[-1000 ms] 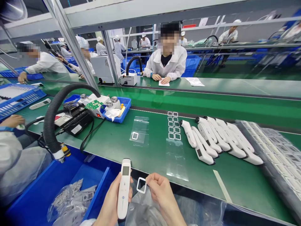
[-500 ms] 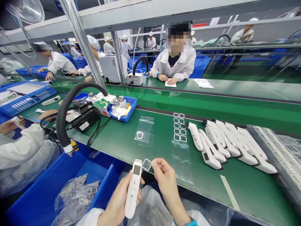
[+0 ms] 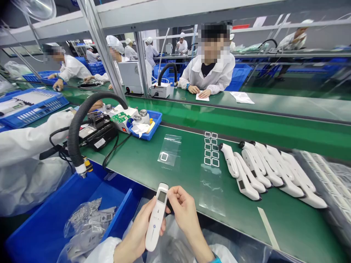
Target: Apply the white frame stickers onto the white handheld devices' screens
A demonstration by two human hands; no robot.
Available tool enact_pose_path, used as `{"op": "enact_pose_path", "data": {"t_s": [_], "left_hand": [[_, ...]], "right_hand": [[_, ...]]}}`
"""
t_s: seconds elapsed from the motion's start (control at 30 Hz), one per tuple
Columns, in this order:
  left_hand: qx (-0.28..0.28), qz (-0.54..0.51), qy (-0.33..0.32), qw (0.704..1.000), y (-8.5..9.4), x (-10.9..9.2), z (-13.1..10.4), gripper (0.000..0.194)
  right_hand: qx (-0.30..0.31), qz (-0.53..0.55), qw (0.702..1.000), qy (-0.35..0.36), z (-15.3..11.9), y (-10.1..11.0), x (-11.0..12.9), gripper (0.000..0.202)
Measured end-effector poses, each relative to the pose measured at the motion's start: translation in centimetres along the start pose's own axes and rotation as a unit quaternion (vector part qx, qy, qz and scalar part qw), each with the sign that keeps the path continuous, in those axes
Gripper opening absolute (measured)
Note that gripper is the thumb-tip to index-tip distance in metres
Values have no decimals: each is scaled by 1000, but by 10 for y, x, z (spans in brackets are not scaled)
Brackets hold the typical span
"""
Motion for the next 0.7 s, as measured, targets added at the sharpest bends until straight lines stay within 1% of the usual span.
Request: {"op": "enact_pose_path", "data": {"t_s": [0.13,0.2,0.27,0.33,0.37,0.4,0.43,0.5,0.53,0.57,0.6,0.63,0.7], "left_hand": [[-1,5,5,1000,-1,3,1,63],[6,3,4,1000,-2,3,3,64],[13,-1,3,1000,-3,4,4,63],[21,3,-5,1000,-4,4,5,61],[23,7,-12,1000,-4,3,5,60],[24,11,-20,999,-3,1,6,58],[24,16,-28,999,-3,0,6,57],[23,21,-39,999,-3,-4,7,55],[23,25,-40,999,-3,-5,7,55],[22,30,-39,999,-3,-6,7,55],[19,36,-40,998,-3,-7,7,57],[18,44,-39,998,-4,-8,7,58],[21,64,-34,997,-5,-8,7,62]], "right_hand": [[-8,-26,999,17,1,2,0,47],[-11,-53,998,33,-1,2,0,44],[-17,-96,993,66,-4,3,0,38],[-28,-169,977,129,-8,5,2,29],[-34,-218,960,174,-11,6,3,25],[-38,-273,935,225,-14,6,5,22],[-41,-328,903,275,-17,7,7,20],[-37,-405,841,357,-23,7,9,23],[-29,-418,825,380,-24,7,10,26],[-20,-413,823,390,-25,9,11,29],[-14,-389,835,388,-24,11,12,31],[-13,-354,857,374,-21,14,14,31],[-22,-270,908,320,-13,21,17,27]]}}
Point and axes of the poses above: each hand's wrist, its own z-axis towards the middle knuckle, its own y-axis out of the back of the hand, x = y × z, the point moved 6 cm from there along z, towards the middle knuckle, and after that the axes turned 5 degrees about -y, right-handed, at the moved point
